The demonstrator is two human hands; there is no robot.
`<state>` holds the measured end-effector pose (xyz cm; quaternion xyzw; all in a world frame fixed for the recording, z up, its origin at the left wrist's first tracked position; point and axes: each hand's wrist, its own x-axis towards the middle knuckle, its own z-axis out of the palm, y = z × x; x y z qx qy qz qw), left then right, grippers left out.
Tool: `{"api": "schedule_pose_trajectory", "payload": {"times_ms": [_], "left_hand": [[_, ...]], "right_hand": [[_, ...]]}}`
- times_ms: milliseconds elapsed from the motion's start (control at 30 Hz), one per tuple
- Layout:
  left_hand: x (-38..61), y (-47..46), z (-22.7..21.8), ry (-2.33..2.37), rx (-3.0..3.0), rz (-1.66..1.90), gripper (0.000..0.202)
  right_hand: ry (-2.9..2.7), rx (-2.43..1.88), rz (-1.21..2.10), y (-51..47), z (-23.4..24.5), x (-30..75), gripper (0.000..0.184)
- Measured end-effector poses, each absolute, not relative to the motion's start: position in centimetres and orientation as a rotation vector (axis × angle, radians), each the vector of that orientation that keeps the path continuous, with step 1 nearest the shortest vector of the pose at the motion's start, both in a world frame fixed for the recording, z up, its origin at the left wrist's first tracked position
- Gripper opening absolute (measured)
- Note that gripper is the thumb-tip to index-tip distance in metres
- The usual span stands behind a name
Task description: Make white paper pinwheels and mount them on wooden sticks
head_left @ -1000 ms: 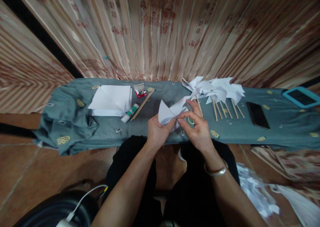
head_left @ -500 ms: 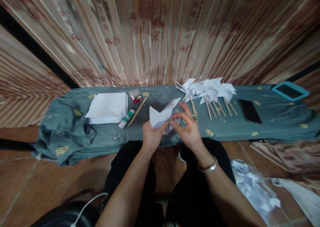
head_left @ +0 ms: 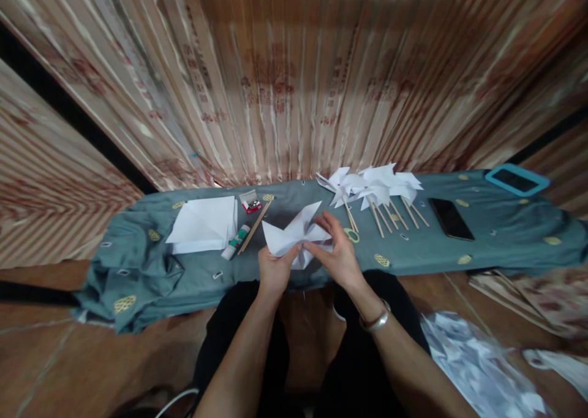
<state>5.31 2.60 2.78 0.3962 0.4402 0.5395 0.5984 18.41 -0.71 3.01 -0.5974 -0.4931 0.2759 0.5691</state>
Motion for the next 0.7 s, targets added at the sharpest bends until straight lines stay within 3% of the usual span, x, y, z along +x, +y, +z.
{"api": "schedule_pose_trajectory", "payload": {"times_ms": [233,700], "left_hand": [[5.08,2.63,2.72,1.038,0.882,1.237,0.031],[4.94,2.56,2.71,1.098,0.869,1.294,0.026]], "right_hand": [[-1.102,-1.446,0.794,-0.78,3.6,18.72,0.095],[-1.191,-1.464,0.661,-0.69,3.73,18.23,0.079]]}}
